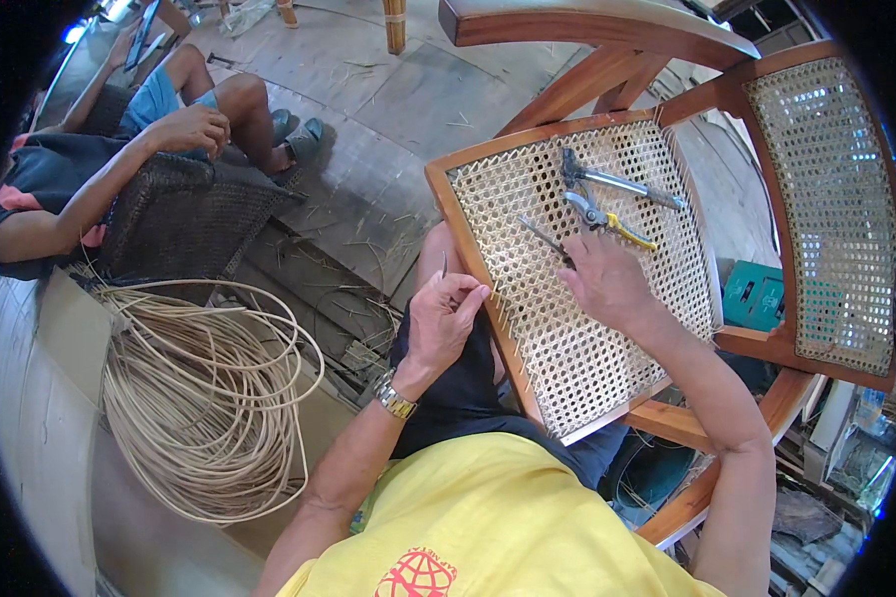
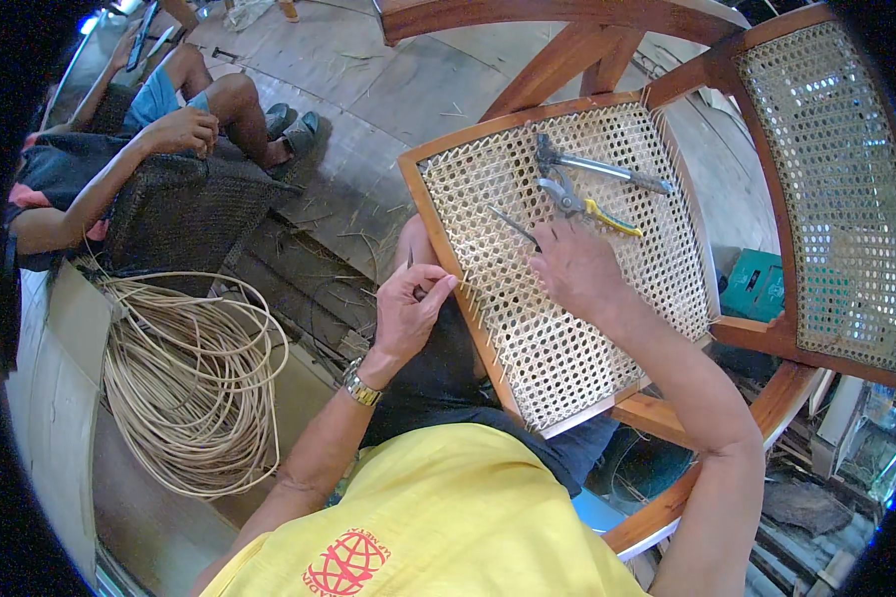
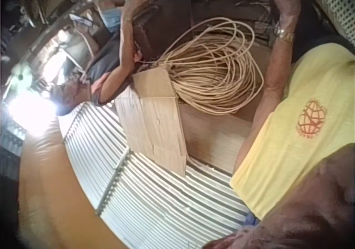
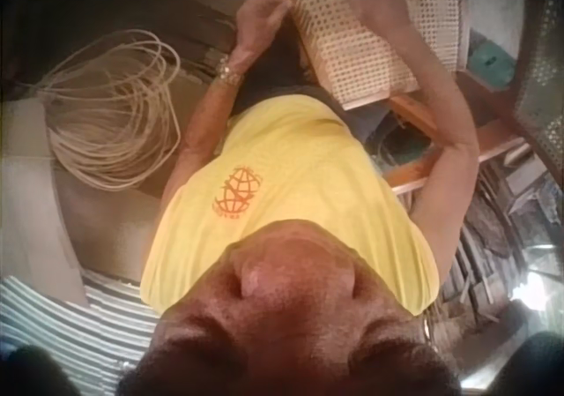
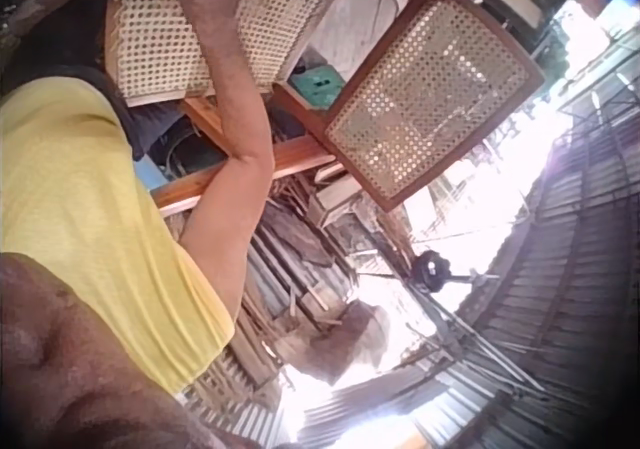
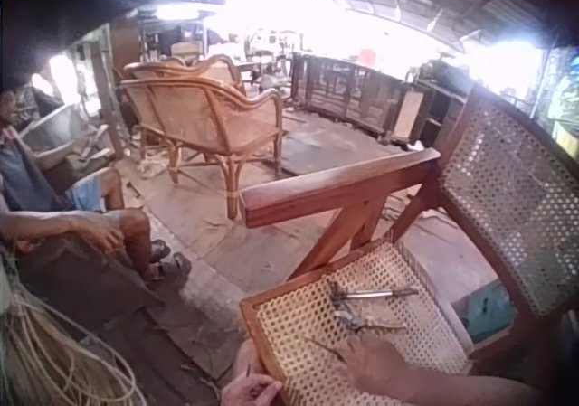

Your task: The person repairs a wooden chair with a cane seat by hand-weaving a thin strand of material through the existing mesh, using pliers, a screwdriver, and a hammer to secure and trim the repair.

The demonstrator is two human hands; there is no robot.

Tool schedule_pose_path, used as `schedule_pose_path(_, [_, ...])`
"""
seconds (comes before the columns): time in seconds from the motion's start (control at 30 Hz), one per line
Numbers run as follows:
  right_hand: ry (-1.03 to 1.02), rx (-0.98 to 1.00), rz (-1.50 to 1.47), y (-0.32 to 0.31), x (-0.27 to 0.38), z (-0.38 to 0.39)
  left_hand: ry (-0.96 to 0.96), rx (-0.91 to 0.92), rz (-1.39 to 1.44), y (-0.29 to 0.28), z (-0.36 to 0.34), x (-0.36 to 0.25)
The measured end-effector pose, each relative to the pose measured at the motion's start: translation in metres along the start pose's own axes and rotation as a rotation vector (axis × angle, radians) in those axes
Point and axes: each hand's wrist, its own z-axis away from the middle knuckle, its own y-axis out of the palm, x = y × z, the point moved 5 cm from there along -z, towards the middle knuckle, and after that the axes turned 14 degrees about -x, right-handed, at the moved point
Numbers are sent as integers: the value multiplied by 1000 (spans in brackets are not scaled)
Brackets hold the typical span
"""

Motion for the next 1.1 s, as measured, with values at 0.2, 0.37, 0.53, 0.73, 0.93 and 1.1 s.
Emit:
schedule_pose_path(0.2, [-230, -166, -367, 2, 48, 0, 112, 13, 19, -4, 17, -17])
schedule_pose_path(0.37, [54, 157, -854, 30, 64, 4, 32, -17, 152, 2, 29, -18])
schedule_pose_path(0.53, [-54, 192, -788, 42, 62, 3, 403, -71, -131, 4, 28, -41])
schedule_pose_path(0.73, [-37, 260, -796, 28, 64, -9, -6, 78, 41, -2, 16, -42])
schedule_pose_path(0.93, [-112, 53, -965, -17, 73, -29, 67, 78, 439, -9, -12, -101])
schedule_pose_path(1.1, [272, 190, -1496, -32, 89, -33, 352, 154, 292, -4, -21, -128])
